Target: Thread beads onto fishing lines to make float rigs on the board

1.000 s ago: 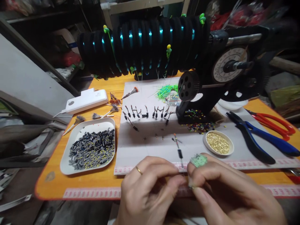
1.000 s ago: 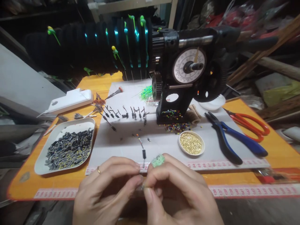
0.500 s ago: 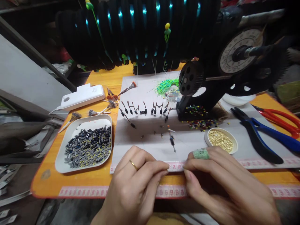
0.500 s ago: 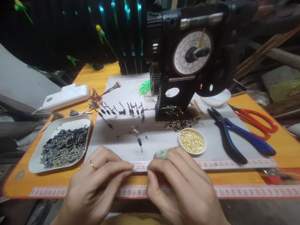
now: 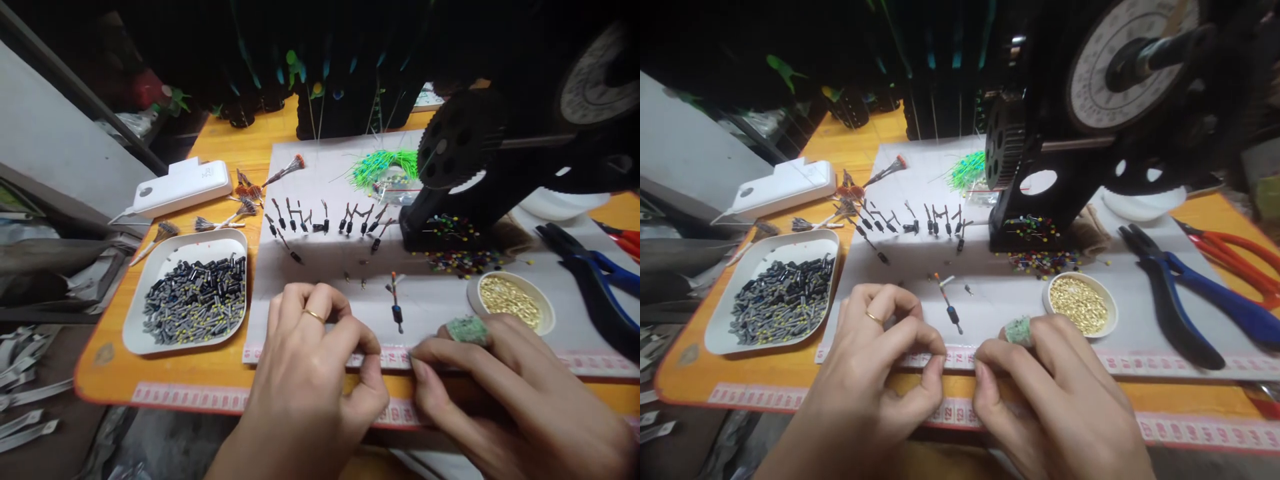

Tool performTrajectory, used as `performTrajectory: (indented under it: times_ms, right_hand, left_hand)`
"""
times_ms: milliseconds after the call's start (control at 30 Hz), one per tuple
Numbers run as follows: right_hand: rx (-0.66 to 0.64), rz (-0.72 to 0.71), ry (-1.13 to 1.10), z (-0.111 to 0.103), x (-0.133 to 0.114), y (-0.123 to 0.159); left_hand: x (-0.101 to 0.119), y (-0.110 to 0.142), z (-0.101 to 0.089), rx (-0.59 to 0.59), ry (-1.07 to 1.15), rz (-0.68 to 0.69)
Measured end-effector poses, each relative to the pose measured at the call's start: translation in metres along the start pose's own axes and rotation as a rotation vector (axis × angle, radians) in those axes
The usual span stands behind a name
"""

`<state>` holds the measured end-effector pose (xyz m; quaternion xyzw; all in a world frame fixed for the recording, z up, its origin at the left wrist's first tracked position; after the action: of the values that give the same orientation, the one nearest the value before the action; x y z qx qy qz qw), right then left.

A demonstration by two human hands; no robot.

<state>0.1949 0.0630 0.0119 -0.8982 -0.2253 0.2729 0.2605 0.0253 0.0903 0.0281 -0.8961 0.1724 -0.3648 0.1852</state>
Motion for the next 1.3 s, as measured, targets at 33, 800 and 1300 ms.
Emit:
performTrajectory:
  times_ms: [33,800,1300]
  right_hand:
    - [0.016,0.031,-0.009,0.000,0.000,-0.001]
    - [0.095,0.261,-0.032,-0.010,0.004,-0.013]
    - [0.015,0.192,0.020,-0.017,0.012,0.003]
  left_hand:
    - [0.000,-0.001,0.000,-0.006,-0.001,0.002]
    - [-0.001,0.003,0.000,0.083,-0.029,0.001]
    - [-0.001,0.001,0.000,0.060,-0.073,-0.024]
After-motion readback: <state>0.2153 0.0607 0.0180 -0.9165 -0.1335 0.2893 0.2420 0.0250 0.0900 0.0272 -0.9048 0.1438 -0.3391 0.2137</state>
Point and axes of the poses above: each hand's wrist, its own y-axis away from the middle knuckle, its own z-axis out of the palm, x = y × z, the point moved 6 cm from there along -y, towards the middle knuckle, and after that the axes turned 10 degrees about x, right-handed, at the moved point
